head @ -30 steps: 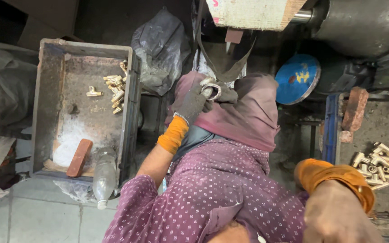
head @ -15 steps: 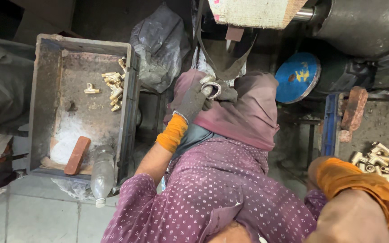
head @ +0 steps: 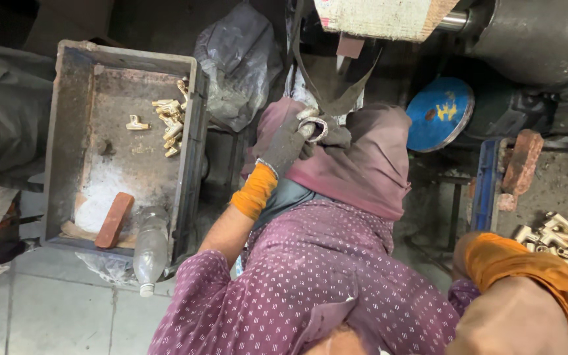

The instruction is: The person sits on the floor and repeatedly picks up small brass-colored metal fittings from a pile. They rub each fitting by hand against a rotating grinding wheel to smooth or polish the surface, then place the finished piece into a nearby metal tray.

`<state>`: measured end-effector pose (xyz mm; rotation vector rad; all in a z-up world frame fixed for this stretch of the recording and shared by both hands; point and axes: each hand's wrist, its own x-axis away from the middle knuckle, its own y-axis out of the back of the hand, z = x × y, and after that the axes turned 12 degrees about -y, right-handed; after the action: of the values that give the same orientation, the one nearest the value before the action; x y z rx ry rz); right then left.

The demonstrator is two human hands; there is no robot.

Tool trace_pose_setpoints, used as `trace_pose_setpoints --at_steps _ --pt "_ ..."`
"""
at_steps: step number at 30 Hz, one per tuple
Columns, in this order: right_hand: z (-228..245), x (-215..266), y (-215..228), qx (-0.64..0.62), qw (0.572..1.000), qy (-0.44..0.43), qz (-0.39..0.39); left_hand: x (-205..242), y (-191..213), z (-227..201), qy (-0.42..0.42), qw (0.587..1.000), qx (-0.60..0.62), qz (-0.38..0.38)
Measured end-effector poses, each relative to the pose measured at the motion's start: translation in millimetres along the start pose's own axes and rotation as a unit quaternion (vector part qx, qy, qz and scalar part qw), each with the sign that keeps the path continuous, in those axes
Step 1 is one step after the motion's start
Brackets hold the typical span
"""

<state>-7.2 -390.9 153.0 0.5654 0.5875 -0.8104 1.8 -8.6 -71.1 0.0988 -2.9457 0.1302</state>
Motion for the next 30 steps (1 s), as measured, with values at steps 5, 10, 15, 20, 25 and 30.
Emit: trace_pose_setpoints --at_steps 5,10,15,20,25,30 --pt "-2.0 -21.7 23.8 0.024 0.997 0.000 -0.068 -7.1 0.8 12.4 0.005 0.999 -0.041 0.003" --pt "-27.0 -48.8 55.2 0.083 0.929 0.059 -0.356 2.5 -1.6 -7.1 0.021 1.000 0.004 -0.011" --pt "-85.3 -19.3 65.1 0.131 0.609 -0.171 -0.763 8.4 -10.5 -27.1 -0.006 0.999 -0.037 -0.016" --pt "-164.0 44.5 59.5 0.219 0.436 -0.403 -0.775 -0.6 -25.4 -9.2 -0.161 0.986 -0.034 0.005" --pt "-188.7 61.5 37.4 0.120 0.361 -0.312 -0.871 -0.3 -55.5 -39.6 -0.181 0.973 -0.137 0.047" --pt "-176.8 48.5 38.5 0.292 0.362 -0.411 -0.784 -0.6 -73.7 -72.8 -0.337 0.888 -0.281 0.140"
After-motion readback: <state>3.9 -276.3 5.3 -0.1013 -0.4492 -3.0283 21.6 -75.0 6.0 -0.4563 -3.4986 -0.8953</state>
